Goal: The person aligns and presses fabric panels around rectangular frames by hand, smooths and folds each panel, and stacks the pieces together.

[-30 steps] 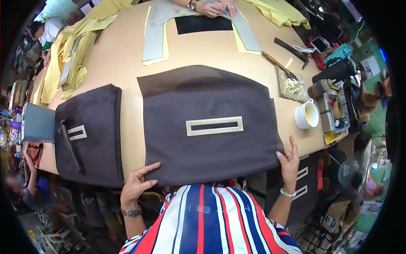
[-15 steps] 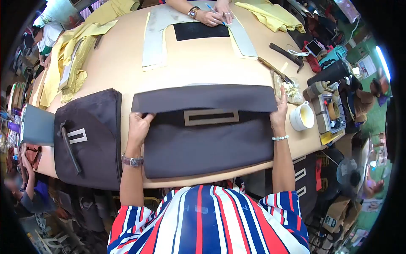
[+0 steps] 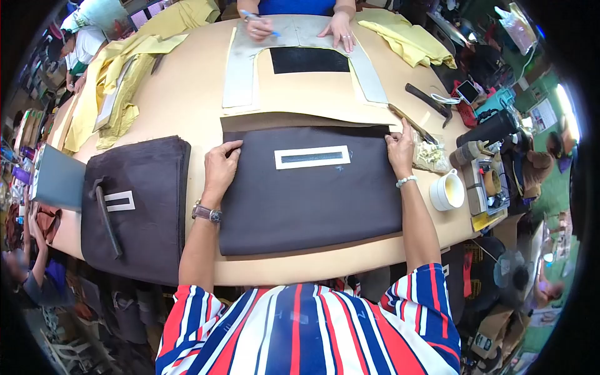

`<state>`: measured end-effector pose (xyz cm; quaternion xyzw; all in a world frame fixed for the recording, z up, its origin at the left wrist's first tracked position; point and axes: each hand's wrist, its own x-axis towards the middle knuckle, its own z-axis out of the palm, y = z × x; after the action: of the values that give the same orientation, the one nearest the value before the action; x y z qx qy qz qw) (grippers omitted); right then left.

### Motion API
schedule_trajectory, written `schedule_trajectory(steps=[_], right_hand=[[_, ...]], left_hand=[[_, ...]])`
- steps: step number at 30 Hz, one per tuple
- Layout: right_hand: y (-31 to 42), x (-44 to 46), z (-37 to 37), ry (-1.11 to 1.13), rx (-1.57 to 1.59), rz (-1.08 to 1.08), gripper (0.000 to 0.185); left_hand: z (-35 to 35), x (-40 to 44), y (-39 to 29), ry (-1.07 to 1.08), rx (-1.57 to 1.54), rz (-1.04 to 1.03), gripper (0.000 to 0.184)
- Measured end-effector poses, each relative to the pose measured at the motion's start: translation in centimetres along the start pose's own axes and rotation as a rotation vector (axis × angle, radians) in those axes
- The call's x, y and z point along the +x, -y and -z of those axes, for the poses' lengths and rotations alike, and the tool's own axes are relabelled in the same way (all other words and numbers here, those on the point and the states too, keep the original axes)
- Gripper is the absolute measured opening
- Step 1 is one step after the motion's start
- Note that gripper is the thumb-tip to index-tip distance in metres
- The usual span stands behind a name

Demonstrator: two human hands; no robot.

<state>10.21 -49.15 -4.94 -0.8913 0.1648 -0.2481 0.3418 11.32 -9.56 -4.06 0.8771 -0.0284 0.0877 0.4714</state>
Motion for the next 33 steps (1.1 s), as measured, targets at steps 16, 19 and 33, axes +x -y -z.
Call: schedule_trajectory(steps=[16, 19, 33], right_hand=[[1.2, 3.3, -1.9, -0.031, -0.134, -0.11, 0.066], [1.0, 3.8, -2.3, -0.026, -0.139, -0.142, 0.068], [2.1, 4.2, -2.1, -0.024, -0.229, -0.183, 0.074]], left_hand=[[-1.4, 3.6, 1.3, -0.179, 0.21, -0.14, 0.016], [-1.5, 3.8, 1.3, -0.19, 0.236, -0.14, 0.016], [-1.6, 4.8, 2.0, -0.201, 0.325, -0.137, 0.017]])
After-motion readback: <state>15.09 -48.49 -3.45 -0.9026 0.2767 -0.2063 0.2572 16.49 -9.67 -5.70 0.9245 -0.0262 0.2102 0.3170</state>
